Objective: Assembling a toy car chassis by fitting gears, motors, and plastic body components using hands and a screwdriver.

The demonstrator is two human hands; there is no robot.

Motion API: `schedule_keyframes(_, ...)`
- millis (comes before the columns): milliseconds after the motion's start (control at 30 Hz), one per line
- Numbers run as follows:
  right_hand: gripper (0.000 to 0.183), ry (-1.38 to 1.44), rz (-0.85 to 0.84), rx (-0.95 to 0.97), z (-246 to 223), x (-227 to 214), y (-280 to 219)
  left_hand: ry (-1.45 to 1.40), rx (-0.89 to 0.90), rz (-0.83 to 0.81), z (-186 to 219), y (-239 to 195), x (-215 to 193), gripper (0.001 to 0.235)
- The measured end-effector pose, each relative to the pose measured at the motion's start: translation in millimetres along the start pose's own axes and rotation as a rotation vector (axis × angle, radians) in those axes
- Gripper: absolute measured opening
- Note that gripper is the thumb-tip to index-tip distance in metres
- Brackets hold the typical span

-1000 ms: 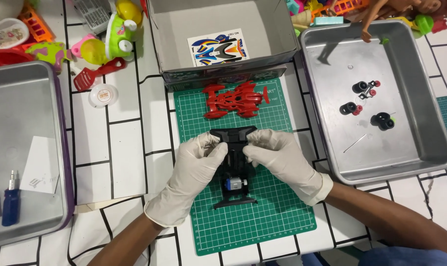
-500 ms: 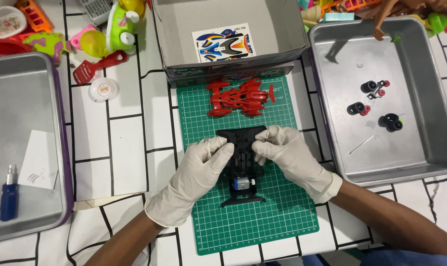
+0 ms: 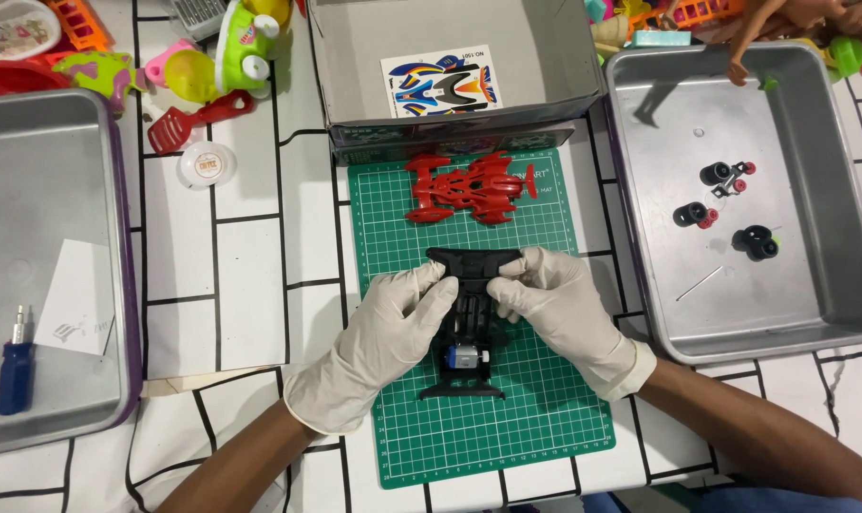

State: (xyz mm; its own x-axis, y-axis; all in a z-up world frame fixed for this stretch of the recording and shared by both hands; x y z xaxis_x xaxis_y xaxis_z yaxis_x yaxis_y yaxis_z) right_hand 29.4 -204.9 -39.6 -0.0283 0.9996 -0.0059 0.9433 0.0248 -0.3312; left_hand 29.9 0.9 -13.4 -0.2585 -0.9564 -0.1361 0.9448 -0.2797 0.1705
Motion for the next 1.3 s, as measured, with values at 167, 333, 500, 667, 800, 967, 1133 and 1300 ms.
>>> schedule_keyframes(167, 0.014, 0.000, -0.032, -0.013, 10, 1, 3, -0.020, -0.019, 0.019, -8, 1, 2, 0.038)
schedule_keyframes(333, 0.005, -0.053, -0.017, -0.022, -5, 8, -5, -0.062, -0.047, 0.050, -11, 0, 2, 0.037)
schedule_keyframes(500, 0.004, -0.043, -0.008, -0.031, -9, 6, -3, -0.098, -0.053, -0.022, 10, 5, -1, 0.041)
schedule_keyframes(667, 0.012, -0.045, 0.000, -0.082, -17, 10, -5, -0.083, -0.128, 0.083, -6, -1, 0, 0.033)
schedule_keyframes(800, 0.035, -0.042, 0.073, -0.235, -64, 11, -25, -0.034, -0.137, 0.149, 3, -2, -3, 0.023)
schedule_keyframes(967, 0.034, -0.049, 0.132, -0.318, -106, -28, -36, -0.094, -0.183, 0.189, -18, -9, 1, 0.012)
schedule_keyframes(1133, 0.031, -0.319, 0.203, -0.214, -151, -95, -43, -0.169, -0.239, 0.181, -21, -7, -1, 0.014)
schedule_keyframes(1300, 0.037, -1.236, 0.420, 0.254, -111, -225, -9, -0.090, -0.376, 0.134, 5, -1, 0, 0.010)
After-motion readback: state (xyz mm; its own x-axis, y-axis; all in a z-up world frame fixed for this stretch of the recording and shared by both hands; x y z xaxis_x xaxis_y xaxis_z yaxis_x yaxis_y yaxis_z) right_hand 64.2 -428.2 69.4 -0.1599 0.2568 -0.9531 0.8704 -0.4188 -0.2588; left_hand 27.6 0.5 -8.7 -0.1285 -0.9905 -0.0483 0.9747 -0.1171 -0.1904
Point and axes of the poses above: each hand's wrist, its own y-axis towards the middle knuckle, its own x-axis out of the palm, z = x × y, the point moved 4 cm from there along y, towards the middle knuckle, and after that the axes turned 5 degrees about x, right-handed, at the moved point
